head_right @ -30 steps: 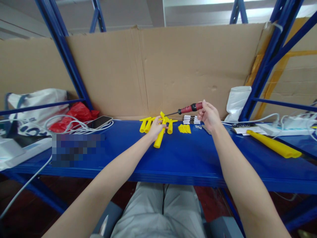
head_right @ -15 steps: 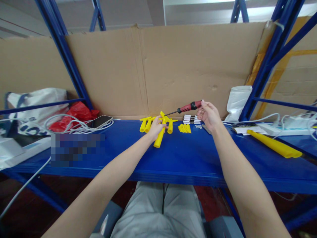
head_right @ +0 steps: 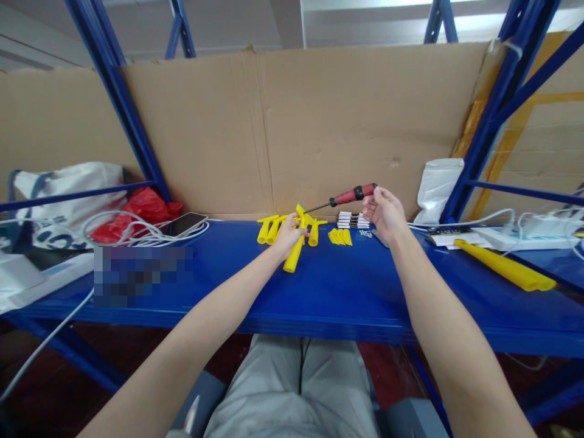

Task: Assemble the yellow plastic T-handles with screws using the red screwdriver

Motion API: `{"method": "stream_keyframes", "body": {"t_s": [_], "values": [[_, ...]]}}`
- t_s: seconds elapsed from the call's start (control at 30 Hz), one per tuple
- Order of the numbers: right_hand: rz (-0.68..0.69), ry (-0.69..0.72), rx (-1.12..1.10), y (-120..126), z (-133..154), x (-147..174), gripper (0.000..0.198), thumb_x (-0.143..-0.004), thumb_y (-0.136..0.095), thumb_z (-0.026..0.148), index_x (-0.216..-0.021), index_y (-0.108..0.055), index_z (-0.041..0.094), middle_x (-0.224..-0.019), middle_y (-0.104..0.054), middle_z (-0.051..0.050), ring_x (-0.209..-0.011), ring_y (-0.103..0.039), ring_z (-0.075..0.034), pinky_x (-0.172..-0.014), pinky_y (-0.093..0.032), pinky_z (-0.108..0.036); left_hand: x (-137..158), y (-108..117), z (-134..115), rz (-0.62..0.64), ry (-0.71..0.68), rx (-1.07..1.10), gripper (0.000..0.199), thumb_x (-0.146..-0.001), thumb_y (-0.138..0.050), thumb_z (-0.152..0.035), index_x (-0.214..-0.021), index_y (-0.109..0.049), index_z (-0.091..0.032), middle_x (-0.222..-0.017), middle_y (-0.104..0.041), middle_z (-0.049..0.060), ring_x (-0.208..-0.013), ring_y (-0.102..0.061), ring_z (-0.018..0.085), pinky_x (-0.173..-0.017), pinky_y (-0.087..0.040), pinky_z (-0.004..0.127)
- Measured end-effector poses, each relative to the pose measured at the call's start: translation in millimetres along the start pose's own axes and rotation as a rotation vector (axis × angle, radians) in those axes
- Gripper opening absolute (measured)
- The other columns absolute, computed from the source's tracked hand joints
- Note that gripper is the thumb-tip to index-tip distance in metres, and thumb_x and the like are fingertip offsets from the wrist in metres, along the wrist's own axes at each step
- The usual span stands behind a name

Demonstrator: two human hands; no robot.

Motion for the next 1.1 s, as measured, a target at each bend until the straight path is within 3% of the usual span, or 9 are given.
{"method": "stream_keyframes", "body": {"t_s": [0.37, 0.57, 0.9, 1.1], "values": [[-0.052, 0.001, -0.007, 7.4, -2.9, -2.8, 0.04, -0.062, -0.07, 0.046, -0.063, -0.039, 0.02, -0.047, -0.042, 0.007, -0.037, -0.041, -0.006, -0.033, -0.031, -0.018, 0.8, -1.6, -0.2, 0.009, 0.016, -0.012, 0.056, -0.065, -0.046, 0.002, -0.117, -0.04, -0.02, -0.116, -0.051, 0.011, -0.052, -0.054, 0.004, -0.039, -0.036, 0.015], [-0.034, -0.01, 0.022, 3.7, -2.8, -0.3, 0.039, -0.064, -0.064, 0.055, -0.068, -0.046, 0.021, -0.039, -0.033, 0.009, -0.034, -0.037, -0.007, -0.033, -0.03, -0.019, 1.5, -1.5, -1.3, 0.001, 0.011, -0.004, 0.054, -0.067, -0.047, 0.001, -0.117, -0.04, -0.02, -0.116, -0.051, 0.011, -0.051, -0.053, 0.003, -0.039, -0.036, 0.015], [0.0, -0.036, -0.022, -3.9, 1.5, 3.9, 0.031, -0.068, -0.067, 0.043, -0.068, -0.046, 0.02, -0.051, -0.049, 0.004, -0.043, -0.046, -0.007, -0.036, -0.034, -0.018, -1.4, -1.0, 2.7, 0.009, 0.019, -0.013, 0.054, -0.066, -0.046, 0.001, -0.116, -0.04, -0.021, -0.113, -0.052, 0.009, -0.054, -0.055, 0.005, -0.041, -0.037, 0.015], [0.005, 0.007, 0.015, -3.4, 4.8, 4.0, 0.034, -0.067, -0.068, 0.043, -0.064, -0.043, 0.021, -0.048, -0.043, 0.007, -0.04, -0.042, -0.006, -0.035, -0.033, -0.018, -1.0, -1.0, 3.7, 0.005, 0.025, -0.014, 0.055, -0.066, -0.046, 0.001, -0.116, -0.039, -0.021, -0.114, -0.052, 0.009, -0.056, -0.056, 0.006, -0.042, -0.037, 0.015]]}}
Point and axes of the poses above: each hand's wrist, its own x-axis away from the middle knuckle, its own y-axis out of the back of the hand, z = x × y, the point moved 9 cm from there along -x, towards the middle knuckle
